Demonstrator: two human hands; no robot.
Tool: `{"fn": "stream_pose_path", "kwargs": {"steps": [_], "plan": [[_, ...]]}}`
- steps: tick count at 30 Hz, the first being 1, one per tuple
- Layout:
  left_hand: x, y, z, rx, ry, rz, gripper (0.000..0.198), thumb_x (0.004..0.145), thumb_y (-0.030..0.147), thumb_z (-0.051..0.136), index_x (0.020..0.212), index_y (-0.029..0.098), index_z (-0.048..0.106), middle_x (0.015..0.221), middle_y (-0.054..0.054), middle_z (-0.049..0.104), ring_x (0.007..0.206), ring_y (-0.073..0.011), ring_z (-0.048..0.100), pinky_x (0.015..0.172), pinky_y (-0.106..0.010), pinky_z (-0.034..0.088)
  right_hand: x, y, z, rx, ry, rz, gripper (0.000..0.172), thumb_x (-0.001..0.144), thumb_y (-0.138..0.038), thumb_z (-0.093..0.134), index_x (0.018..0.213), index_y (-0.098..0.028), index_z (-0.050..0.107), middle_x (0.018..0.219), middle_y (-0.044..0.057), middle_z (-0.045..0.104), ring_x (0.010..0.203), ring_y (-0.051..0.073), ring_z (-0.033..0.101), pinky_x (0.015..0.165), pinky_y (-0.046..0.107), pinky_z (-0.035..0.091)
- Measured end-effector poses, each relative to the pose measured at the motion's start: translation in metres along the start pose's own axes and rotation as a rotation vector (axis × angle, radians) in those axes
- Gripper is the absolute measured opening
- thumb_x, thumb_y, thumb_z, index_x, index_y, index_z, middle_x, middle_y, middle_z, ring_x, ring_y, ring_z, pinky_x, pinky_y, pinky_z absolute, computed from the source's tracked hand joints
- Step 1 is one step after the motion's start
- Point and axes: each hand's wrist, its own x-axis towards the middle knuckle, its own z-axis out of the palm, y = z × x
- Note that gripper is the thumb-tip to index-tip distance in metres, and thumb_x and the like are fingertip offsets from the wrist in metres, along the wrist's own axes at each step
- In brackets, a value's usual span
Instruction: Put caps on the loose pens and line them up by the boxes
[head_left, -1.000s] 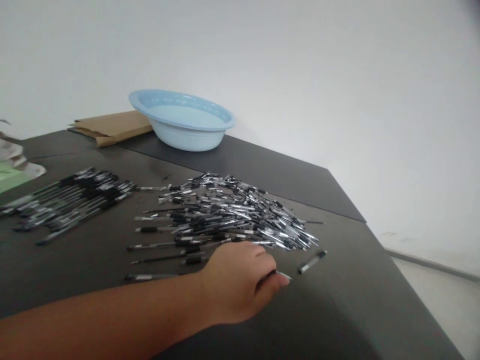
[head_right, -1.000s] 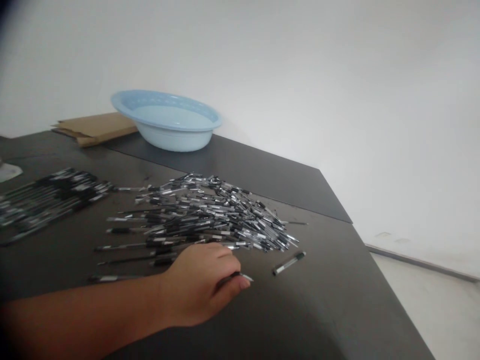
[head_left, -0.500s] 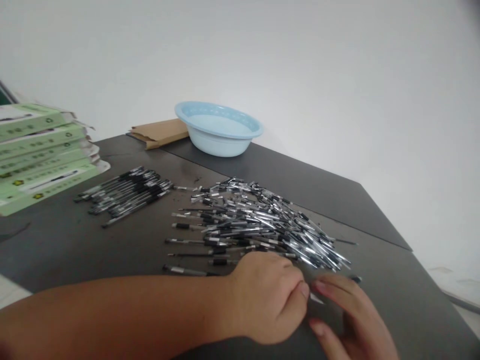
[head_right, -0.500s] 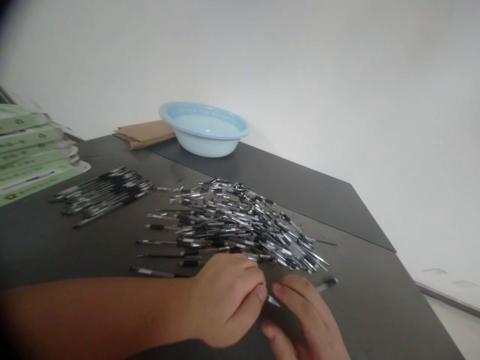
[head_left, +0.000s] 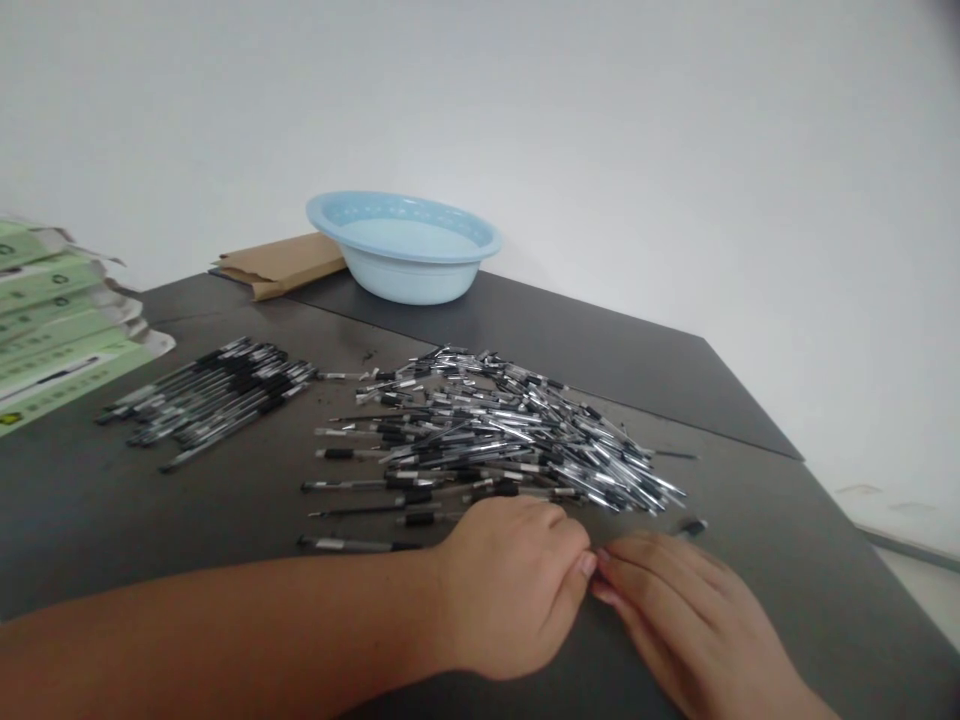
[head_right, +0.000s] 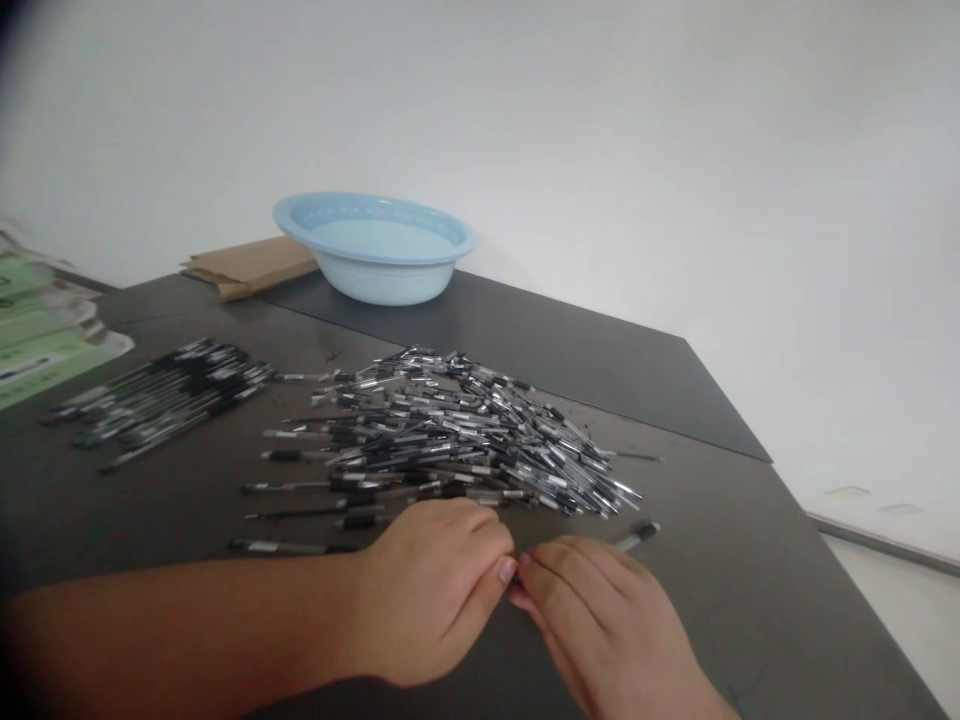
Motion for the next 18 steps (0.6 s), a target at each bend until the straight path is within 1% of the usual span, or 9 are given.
{"fn": "stream_pose_path", "kwargs": {"steps": [4,6,8,10,12,13,15,17,18], "plan": [[0.001,0.001,0.002,0.031,-0.022,0.015,0.029,0.106,0.028,0.041,0.087,0.019,0.062,0.084,-0.005,0.068,0.076,-0.0221,0.063,0.069,-0.037,0.049,-0.002,-0.002,0.006,0.018,-0.022,0.07,0.02,0.108,-0.024,0.052,0.098,-0.02,0.067,0.085,0.005,0.078,0.071,0.02,0.074,0.065,0.032,0.058],[0.001,0.001,0.004,0.047,-0.033,0.016,0.028,0.106,0.028,0.042,0.088,0.019,0.062,0.084,-0.005,0.067,0.077,-0.0228,0.064,0.069,-0.037,0.05,-0.005,-0.003,0.008,0.044,-0.079,0.136,0.023,0.108,-0.025,0.05,0.091,-0.022,0.065,0.076,0.003,0.073,0.064,0.02,0.069,0.059,0.032,0.053],[0.001,0.002,0.006,0.055,-0.036,0.004,0.027,0.105,0.028,0.043,0.088,0.018,0.062,0.085,-0.006,0.068,0.078,-0.0236,0.065,0.069,-0.038,0.052,-0.007,-0.003,0.007,0.11,-0.146,0.216,0.026,0.108,-0.028,0.048,0.088,-0.023,0.063,0.074,0.003,0.069,0.063,0.02,0.067,0.057,0.032,0.05],[0.001,0.002,0.007,0.056,-0.031,-0.012,0.028,0.105,0.029,0.043,0.091,0.018,0.064,0.086,-0.007,0.068,0.078,-0.0244,0.066,0.07,-0.039,0.053,-0.01,0.001,0.003,0.209,-0.152,0.319,0.027,0.109,-0.036,0.046,0.094,-0.023,0.064,0.079,0.004,0.07,0.068,0.021,0.068,0.06,0.032,0.052],[0.0,0.003,0.008,0.052,-0.021,-0.006,0.029,0.106,0.033,0.043,0.093,0.018,0.065,0.086,-0.007,0.069,0.077,-0.0244,0.067,0.07,-0.04,0.053,-0.009,0.01,0.0,0.309,-0.076,0.456,0.031,0.11,-0.042,0.043,0.106,-0.024,0.067,0.085,0.004,0.072,0.072,0.021,0.07,0.061,0.03,0.055],[0.0,0.003,0.008,0.052,-0.014,0.011,0.031,0.106,0.035,0.043,0.093,0.018,0.066,0.086,-0.007,0.07,0.076,-0.0242,0.067,0.069,-0.039,0.053,-0.006,0.017,0.0,0.355,-0.033,0.532,0.032,0.111,-0.043,0.041,0.111,-0.024,0.067,0.085,0.004,0.073,0.072,0.02,0.07,0.06,0.029,0.055],[-0.001,0.004,0.01,0.05,0.002,0.053,0.035,0.106,0.039,0.044,0.091,0.018,0.067,0.085,-0.006,0.071,0.074,-0.0239,0.067,0.067,-0.039,0.053,0.008,0.033,0.004,0.422,-0.002,0.667,0.032,0.111,-0.043,0.042,0.112,-0.024,0.068,0.083,0.002,0.073,0.069,0.019,0.069,0.058,0.027,0.055],[-0.002,0.004,0.013,0.046,0.019,0.079,0.039,0.107,0.043,0.044,0.088,0.018,0.068,0.083,-0.007,0.072,0.074,-0.0239,0.068,0.067,-0.039,0.053,0.031,0.052,0.014,0.429,-0.048,0.723,0.031,0.11,-0.047,0.048,0.109,-0.024,0.069,0.081,0.002,0.072,0.068,0.019,0.068,0.059,0.028,0.055],[-0.002,0.004,0.014,0.041,0.021,0.08,0.042,0.106,0.047,0.045,0.087,0.018,0.068,0.083,-0.007,0.073,0.074,-0.0241,0.069,0.067,-0.039,0.053,0.045,0.062,0.021,0.394,-0.076,0.715,0.031,0.109,-0.048,0.05,0.107,-0.023,0.069,0.08,0.001,0.072,0.069,0.02,0.069,0.061,0.029,0.056]]}}
